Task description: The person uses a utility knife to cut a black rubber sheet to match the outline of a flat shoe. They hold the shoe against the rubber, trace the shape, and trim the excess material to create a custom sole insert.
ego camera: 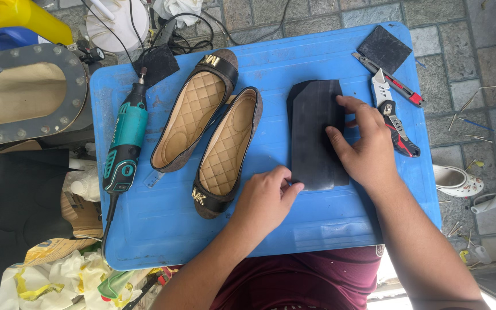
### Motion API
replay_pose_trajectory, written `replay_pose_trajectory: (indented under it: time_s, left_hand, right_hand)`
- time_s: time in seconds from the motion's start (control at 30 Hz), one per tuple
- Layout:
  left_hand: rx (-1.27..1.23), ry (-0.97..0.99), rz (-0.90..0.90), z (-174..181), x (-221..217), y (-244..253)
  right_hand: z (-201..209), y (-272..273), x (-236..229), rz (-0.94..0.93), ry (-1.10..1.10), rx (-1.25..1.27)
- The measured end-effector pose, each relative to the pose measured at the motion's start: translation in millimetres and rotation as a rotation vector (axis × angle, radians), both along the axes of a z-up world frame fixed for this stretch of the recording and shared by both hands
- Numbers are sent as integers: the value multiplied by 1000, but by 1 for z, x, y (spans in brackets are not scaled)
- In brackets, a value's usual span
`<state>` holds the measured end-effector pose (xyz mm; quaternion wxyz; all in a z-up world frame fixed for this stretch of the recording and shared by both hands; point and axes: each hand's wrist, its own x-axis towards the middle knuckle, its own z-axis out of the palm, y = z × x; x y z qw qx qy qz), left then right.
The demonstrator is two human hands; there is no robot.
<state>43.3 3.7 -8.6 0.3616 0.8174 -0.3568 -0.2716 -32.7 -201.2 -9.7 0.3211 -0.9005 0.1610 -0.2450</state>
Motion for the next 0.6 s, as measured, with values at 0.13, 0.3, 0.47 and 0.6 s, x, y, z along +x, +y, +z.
replay_pose_trajectory:
  time_s: [0.13,0.3,0.47,0.6]
  left_hand:
    - [2,16,66,5,5,2]
    - [-200,-180,137,3,5,-10]
    - [-372,-39,130,-10,11,-8]
    - [-472,509,151,-16,8,-3]
  right_hand:
    - [-7,-2,-2,19,-48,169]
    - [-25,-7,-7,160,-265,747]
    - [-23,-14,-11,248,-390,1086]
    - [-1,-1,-8,247,-366,1220]
